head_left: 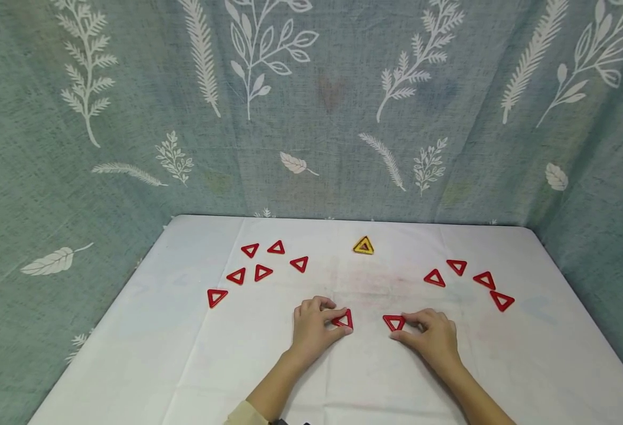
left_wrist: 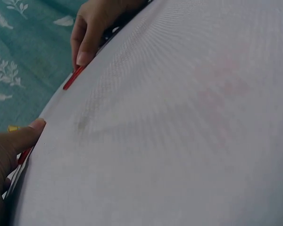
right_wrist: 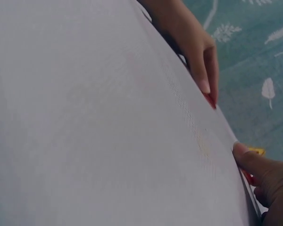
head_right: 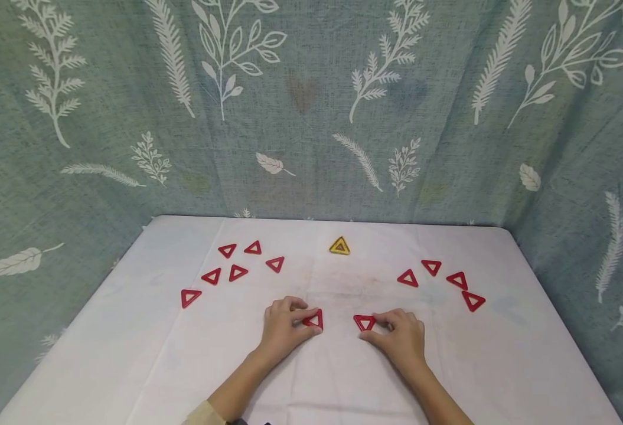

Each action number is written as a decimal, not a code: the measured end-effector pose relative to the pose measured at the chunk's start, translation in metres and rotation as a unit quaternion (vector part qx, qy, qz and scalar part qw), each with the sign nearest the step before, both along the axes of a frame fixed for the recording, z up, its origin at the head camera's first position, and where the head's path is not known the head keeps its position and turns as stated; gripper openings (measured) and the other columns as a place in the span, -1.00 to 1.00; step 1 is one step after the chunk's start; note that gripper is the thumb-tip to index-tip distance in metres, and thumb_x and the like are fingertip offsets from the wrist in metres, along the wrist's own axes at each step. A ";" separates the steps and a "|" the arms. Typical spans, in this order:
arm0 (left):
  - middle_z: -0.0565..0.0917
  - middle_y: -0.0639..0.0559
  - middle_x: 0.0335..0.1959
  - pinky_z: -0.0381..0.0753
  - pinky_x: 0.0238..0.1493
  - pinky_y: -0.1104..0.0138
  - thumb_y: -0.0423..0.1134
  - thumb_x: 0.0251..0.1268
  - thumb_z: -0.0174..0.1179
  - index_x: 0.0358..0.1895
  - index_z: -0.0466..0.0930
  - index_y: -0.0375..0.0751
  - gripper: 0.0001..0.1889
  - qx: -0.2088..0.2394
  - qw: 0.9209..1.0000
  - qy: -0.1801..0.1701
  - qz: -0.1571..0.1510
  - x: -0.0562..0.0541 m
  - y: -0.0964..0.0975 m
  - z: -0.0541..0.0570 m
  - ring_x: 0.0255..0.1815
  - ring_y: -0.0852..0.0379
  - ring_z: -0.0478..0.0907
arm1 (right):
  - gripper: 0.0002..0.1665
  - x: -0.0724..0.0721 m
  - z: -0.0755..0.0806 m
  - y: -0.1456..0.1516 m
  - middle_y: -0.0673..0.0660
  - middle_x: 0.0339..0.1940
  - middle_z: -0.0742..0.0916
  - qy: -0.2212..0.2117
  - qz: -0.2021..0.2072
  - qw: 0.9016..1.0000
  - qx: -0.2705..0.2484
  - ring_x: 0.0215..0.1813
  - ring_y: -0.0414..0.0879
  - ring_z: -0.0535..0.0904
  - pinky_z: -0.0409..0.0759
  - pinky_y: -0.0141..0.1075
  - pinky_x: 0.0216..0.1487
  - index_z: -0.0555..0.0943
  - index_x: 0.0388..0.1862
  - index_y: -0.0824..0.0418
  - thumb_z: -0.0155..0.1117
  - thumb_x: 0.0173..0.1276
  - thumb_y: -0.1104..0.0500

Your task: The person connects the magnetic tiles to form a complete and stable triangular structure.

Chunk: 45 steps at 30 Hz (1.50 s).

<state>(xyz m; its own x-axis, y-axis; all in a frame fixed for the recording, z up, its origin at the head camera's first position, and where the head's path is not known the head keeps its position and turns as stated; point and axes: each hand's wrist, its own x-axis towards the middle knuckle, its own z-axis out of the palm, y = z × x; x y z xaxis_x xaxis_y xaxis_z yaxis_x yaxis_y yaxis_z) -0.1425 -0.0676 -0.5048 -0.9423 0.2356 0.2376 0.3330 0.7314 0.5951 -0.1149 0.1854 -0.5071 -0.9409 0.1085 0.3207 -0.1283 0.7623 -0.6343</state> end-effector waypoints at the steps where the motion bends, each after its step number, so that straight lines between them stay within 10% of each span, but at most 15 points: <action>1: 0.48 0.12 -0.10 0.17 0.08 0.05 0.08 -0.04 0.40 -0.05 0.72 0.09 -0.58 -0.001 1.000 -0.001 -0.004 0.000 0.002 0.000 0.00 0.05 0.30 | -0.43 0.000 0.000 -0.003 -0.02 -0.40 0.70 0.000 0.001 1.000 -0.002 -0.29 -0.11 0.45 0.19 -0.21 -0.26 0.76 -0.32 0.11 0.65 -0.39 -0.11; 45: 0.48 0.18 -0.11 0.20 -0.03 0.21 0.18 -0.03 0.34 -0.02 0.69 0.18 -0.55 -0.047 0.995 0.050 -0.071 0.005 0.028 0.000 -0.07 0.18 0.28 | -0.62 -0.005 -0.006 -0.015 -0.16 -0.47 0.62 0.103 0.110 0.988 0.028 -0.43 -0.34 0.30 0.13 -0.35 -0.35 0.79 -0.36 0.05 0.63 -0.28 0.07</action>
